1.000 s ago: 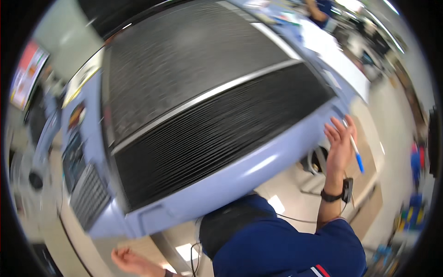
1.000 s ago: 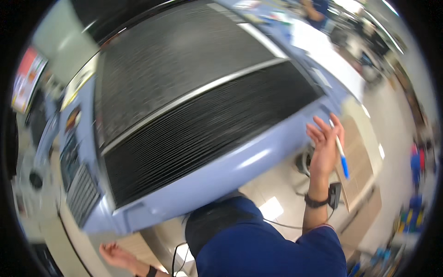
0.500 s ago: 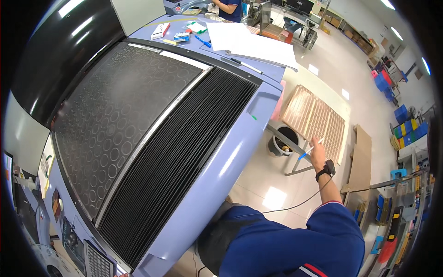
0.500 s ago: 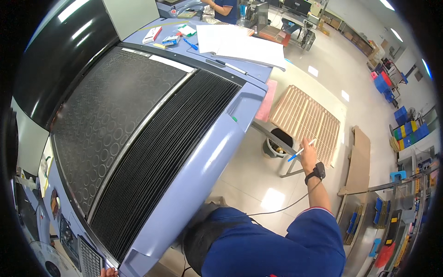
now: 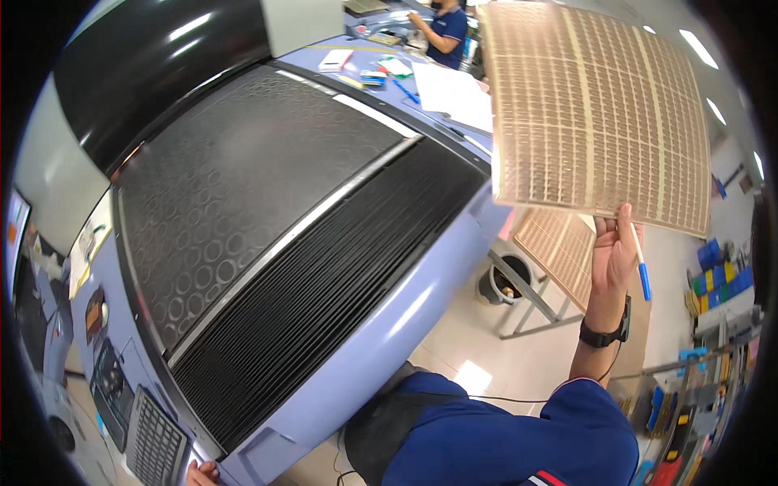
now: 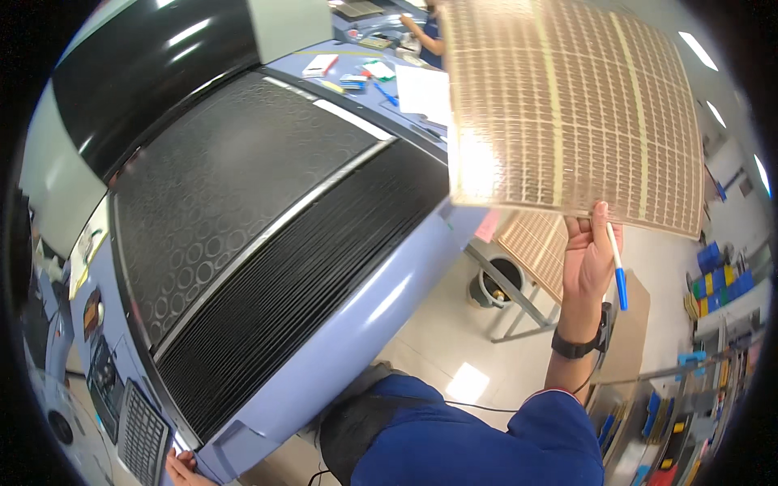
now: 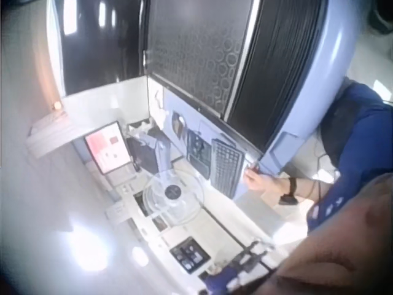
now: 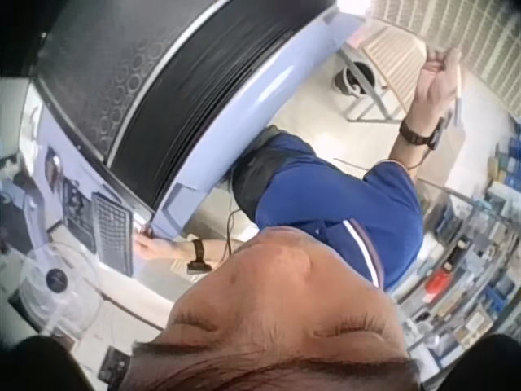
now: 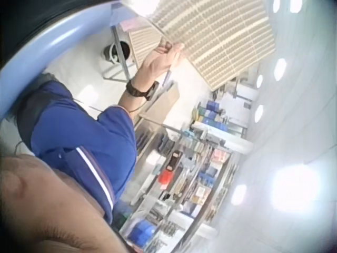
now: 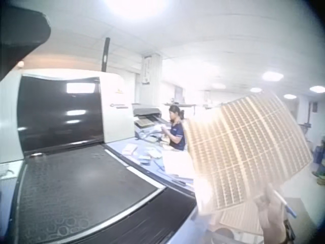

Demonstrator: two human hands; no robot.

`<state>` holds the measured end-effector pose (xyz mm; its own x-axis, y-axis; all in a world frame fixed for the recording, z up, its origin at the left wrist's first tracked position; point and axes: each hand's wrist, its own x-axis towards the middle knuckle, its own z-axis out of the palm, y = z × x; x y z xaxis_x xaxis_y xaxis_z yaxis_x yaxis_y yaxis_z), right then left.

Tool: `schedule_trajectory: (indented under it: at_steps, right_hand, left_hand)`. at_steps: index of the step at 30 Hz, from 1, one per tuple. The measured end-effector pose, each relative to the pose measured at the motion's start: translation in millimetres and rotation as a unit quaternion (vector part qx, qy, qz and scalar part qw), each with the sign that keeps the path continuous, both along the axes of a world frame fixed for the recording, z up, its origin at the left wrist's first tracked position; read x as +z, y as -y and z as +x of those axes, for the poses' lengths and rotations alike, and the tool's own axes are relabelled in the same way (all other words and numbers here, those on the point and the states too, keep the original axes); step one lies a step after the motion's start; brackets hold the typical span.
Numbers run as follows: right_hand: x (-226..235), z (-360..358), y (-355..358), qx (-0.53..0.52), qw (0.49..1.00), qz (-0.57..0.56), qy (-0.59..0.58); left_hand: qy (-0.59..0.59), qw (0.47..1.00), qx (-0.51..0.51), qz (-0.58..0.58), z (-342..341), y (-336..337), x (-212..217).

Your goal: Inspecting a panel of small electronic components or circuit boards on an industrial light table.

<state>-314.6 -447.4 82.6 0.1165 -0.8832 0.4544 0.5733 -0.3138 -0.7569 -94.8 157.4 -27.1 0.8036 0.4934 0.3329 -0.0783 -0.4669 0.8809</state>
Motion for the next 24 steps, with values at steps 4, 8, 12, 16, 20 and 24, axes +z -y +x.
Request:
schedule_trajectory:
  at_steps: [4,8,12,16,20,24]
  right_hand:
    - [20,66,-48,0.179,0.983,0.014,0.044]
    - [20,117,-74,0.308,0.950,0.012,0.038]
    - [21,159,-108,0.337,0.940,0.030,0.038]
    - [22,175,-124,0.354,0.935,0.031,0.011]
    - [9,197,-172,0.385,0.911,0.145,-0.024]
    - [-16,209,-216,0.427,0.878,0.217,0.018]
  left_hand:
    - [-0.004,0.998,-0.067,-0.012,-2,-56,-32]
    - [-0.028,0.998,-0.053,-0.012,-7,-32,-15]
    - [0.017,0.998,-0.051,-0.018,-6,-30,-18]
    - [0.020,0.998,-0.063,-0.020,-1,-20,-12]
    - [-0.001,0.999,-0.042,-0.005,-11,-39,-22]
    - [-0.055,0.998,0.005,0.005,-19,1,17]
